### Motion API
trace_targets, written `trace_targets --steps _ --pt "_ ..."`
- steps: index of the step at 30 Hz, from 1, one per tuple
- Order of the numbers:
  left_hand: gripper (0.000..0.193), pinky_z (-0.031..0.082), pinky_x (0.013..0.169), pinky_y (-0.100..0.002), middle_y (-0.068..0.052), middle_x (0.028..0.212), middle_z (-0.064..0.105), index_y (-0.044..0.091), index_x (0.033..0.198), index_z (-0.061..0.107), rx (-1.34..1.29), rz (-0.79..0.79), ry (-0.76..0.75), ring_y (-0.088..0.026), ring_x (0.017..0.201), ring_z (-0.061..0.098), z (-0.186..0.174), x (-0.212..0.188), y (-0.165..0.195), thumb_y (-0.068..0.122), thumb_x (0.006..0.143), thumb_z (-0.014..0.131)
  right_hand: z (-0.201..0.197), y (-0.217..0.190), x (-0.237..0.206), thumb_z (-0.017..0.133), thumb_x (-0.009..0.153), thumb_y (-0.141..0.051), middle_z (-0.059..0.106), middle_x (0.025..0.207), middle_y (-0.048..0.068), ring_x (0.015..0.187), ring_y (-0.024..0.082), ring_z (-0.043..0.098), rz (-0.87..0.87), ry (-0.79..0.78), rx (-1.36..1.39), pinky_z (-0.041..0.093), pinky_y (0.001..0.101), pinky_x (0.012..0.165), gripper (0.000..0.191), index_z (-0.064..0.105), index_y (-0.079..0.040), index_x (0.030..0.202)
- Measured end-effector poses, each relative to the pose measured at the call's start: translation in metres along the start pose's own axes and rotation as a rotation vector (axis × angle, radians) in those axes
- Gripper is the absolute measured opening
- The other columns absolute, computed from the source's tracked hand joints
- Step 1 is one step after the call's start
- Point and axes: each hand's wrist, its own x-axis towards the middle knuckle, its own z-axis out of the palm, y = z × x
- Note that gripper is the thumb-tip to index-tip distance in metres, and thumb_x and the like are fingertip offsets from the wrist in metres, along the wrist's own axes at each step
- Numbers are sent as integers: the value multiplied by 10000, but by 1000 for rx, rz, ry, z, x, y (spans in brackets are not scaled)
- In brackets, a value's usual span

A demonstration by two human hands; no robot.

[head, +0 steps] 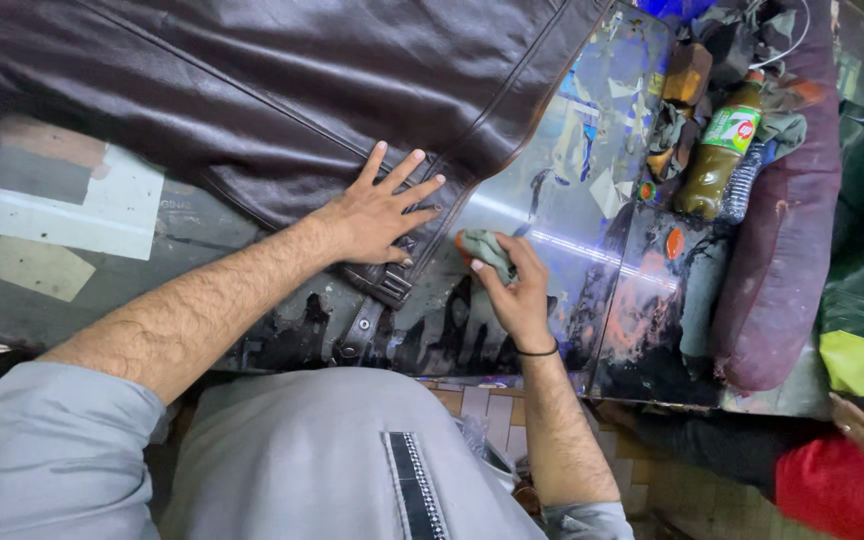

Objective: The person wipes the surface of a black leather jacket laid on a workbench using a cloth. They repeatedly rub the front panels, seams, and zipper areas while adjusting the jacket's position. A second person is visible in the background handling other leather items.

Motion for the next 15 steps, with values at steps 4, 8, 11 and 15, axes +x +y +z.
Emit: trace_targets --steps 4,8,11,15 --pt "562 283 1162 -516 -80 1477 498 112 1257 689 -59 59 44 -278 1445 348 8 -6 9 495 851 761 17 -9 16 778 850 -76 670 1017 134 933 318 677 -21 -5 -182 537 367 824 377 676 -29 1209" --pt "437 293 1217 -475 -28 1404 574 118 1234 714 -104 28 0 -221 1395 431 8 -14 7 423 922 728 25 -29 5 772 753 -79 671 1024 133 949 357 656 -219 -180 -302 510 418 829 419 685 -54 1162" --pt "523 164 1244 -546 -60 1481 510 113 1286 685 -162 12 -39 -252 1459 347 1 -21 4 468 902 687 15 -35 -2 795 745 -117 669 980 124 900 341 656 -212 -370 -128 512 423 796 424 691 -48 1150" --pt "805 9 1210 -576 -123 1594 314 62 1409 535 -229 4 -199 -315 1524 138 -8 -35 8 661 877 610 9 -24 13 779 837 -115 678 992 109 895 304 674 -44 -229 14 534 392 785 368 675 -33 1180"
